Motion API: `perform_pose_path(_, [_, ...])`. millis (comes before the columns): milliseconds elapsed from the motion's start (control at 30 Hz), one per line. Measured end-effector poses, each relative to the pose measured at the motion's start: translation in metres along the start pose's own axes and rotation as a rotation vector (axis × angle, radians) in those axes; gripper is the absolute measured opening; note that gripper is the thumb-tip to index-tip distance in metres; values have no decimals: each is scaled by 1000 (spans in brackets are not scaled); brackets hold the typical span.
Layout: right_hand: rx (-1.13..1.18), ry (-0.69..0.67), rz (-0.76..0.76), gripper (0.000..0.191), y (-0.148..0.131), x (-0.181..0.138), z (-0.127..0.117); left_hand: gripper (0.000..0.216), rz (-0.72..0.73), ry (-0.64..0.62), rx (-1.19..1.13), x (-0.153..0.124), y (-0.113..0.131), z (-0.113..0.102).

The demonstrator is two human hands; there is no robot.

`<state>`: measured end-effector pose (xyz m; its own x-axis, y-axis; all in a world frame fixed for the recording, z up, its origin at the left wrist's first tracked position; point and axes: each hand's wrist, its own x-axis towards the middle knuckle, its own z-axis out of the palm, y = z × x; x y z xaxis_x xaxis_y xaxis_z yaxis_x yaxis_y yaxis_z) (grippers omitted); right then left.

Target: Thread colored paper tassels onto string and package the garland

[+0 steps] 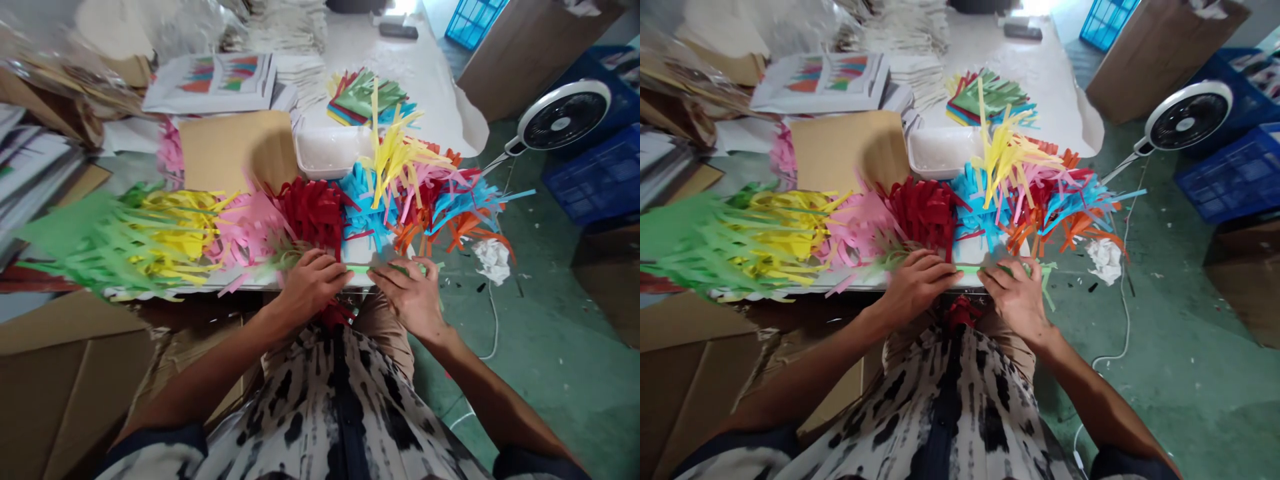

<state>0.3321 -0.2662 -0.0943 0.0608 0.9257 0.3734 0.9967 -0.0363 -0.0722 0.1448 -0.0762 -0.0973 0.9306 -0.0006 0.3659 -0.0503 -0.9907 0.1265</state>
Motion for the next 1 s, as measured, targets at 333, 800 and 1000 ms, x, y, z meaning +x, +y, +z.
perform_pose_path(333, [121,21,124,28,15,-10,-9,22,-299,122,134,-18,-23,-37])
perform_pose_path(800, [61,-52,64,15,21,21,-10,10,-91,-68,19,30,3,13])
perform_pose_path(1000, [50,-54,79,17,19,22,2,15,-167,-35,-2,30,4,17])
